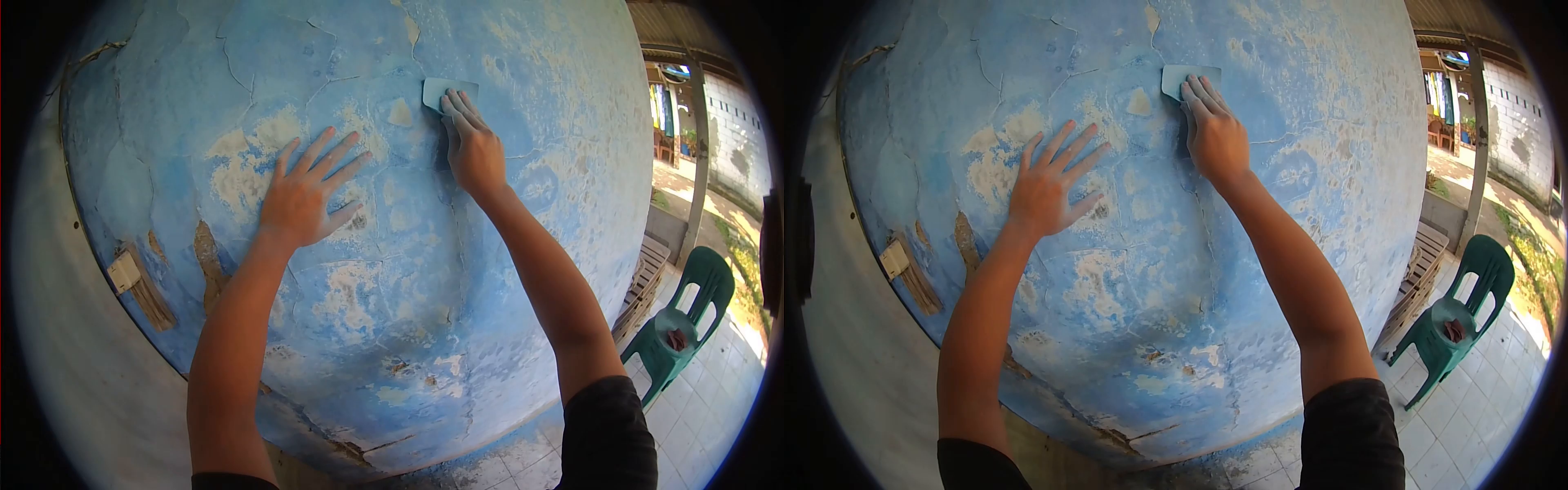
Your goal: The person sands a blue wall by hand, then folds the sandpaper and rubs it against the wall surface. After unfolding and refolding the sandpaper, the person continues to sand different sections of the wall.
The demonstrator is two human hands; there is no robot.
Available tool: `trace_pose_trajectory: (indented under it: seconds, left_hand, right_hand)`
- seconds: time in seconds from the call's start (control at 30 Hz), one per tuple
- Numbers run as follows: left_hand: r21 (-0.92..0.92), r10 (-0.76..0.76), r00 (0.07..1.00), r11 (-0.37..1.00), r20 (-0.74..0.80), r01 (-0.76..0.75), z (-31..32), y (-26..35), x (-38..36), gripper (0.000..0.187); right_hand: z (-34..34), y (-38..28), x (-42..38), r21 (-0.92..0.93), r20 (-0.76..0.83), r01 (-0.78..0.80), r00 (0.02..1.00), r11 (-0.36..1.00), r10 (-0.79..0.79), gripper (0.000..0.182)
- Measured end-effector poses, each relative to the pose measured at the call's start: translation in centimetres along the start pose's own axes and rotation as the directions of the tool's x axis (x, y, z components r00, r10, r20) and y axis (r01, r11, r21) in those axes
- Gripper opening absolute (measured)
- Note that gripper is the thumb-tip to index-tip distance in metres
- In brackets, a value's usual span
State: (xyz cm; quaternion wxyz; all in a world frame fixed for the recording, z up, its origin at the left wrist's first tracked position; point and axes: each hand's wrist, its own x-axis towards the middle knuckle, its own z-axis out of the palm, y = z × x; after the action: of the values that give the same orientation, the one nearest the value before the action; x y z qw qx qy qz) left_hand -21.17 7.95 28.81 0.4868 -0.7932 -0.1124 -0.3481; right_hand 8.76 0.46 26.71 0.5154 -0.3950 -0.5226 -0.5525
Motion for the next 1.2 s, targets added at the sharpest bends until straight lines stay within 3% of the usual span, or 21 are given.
trace_pose_trajectory:
  seconds: [0.03,0.1,0.17,0.23,0.33,0.43,0.5,0.57,0.63,0.7,0.77,0.87,0.93,1.0,1.13,1.2]
  left_hand:
    - [0.012,0.009,1.000,1.000,-0.006,-0.009,0.0,0.0,0.0,0.075]
    - [0.023,0.022,1.000,1.000,-0.013,-0.021,0.0,-0.1,0.2,0.076]
    - [0.021,0.020,1.000,1.000,-0.005,-0.020,0.0,0.0,0.0,0.076]
    - [0.023,0.021,1.000,1.000,-0.007,-0.021,0.1,0.0,0.0,0.075]
    - [0.026,0.020,1.000,0.999,-0.009,-0.020,0.2,0.0,0.0,0.075]
    - [0.011,0.013,1.000,1.000,-0.009,-0.013,0.2,0.1,-0.1,0.076]
    - [0.002,0.007,1.000,1.000,-0.012,-0.007,0.2,0.1,-0.1,0.076]
    - [0.015,0.009,1.000,1.000,-0.013,-0.009,0.3,0.2,-0.2,0.076]
    - [0.012,0.011,1.000,1.000,-0.025,-0.011,0.6,0.1,-0.3,0.076]
    - [0.000,0.009,0.999,1.000,-0.038,-0.009,0.7,0.1,-0.3,0.076]
    - [0.006,0.010,1.000,1.000,-0.029,-0.010,0.5,0.1,-0.2,0.075]
    - [0.006,0.010,1.000,1.000,-0.023,-0.009,0.6,-0.1,-0.3,0.074]
    - [0.008,0.006,0.999,1.000,-0.031,-0.006,0.7,-0.3,-0.4,0.074]
    - [-0.011,0.001,0.999,1.000,-0.037,-0.001,0.9,0.1,-0.5,0.074]
    - [0.020,-0.017,0.999,1.000,-0.029,0.018,0.7,0.0,-0.4,0.071]
    - [0.031,-0.013,1.000,0.999,-0.010,0.013,0.8,0.1,-0.5,0.069]
  right_hand:
    - [0.1,-0.1,0.1,0.023,-0.036,-0.143,0.989,0.989,0.143,0.038]
    - [0.8,-2.3,-1.2,0.025,-0.046,-0.132,0.990,0.991,0.133,0.040]
    - [0.6,-4.2,-2.9,0.099,0.080,0.173,0.980,0.980,-0.181,0.040]
    - [0.5,-3.4,-2.9,0.093,0.093,0.199,0.974,0.976,-0.208,0.042]
    - [0.3,-0.6,-0.5,0.028,-0.014,0.000,1.000,1.000,0.000,0.041]
    - [1.7,-2.7,-1.2,0.063,-0.105,-0.130,0.985,0.990,0.136,0.041]
    - [1.5,-3.6,-2.1,0.099,-0.043,-0.027,0.999,0.995,0.032,0.041]
    - [0.4,-2.5,-2.3,0.122,0.093,0.156,0.981,0.980,-0.168,0.042]
    - [1.0,-1.1,-1.2,0.070,0.041,0.151,0.987,0.986,-0.154,0.042]
    - [1.4,-1.1,-0.9,0.031,-0.070,-0.014,0.997,0.999,0.017,0.042]
    - [1.4,-2.9,-2.3,0.025,-0.108,-0.058,0.992,0.998,0.060,0.040]
    - [0.4,-1.9,-2.1,0.084,0.092,0.153,0.983,0.985,-0.160,0.039]
    - [0.6,0.8,-0.5,0.065,0.035,0.110,0.993,0.992,-0.112,0.040]
    - [0.7,1.1,-0.7,0.084,-0.026,-0.030,0.999,0.996,0.032,0.039]
    - [0.9,-3.3,-3.6,0.126,0.086,0.094,0.991,0.988,-0.105,0.042]
    - [0.2,-1.4,-2.6,0.090,0.093,0.140,0.985,0.986,-0.149,0.043]
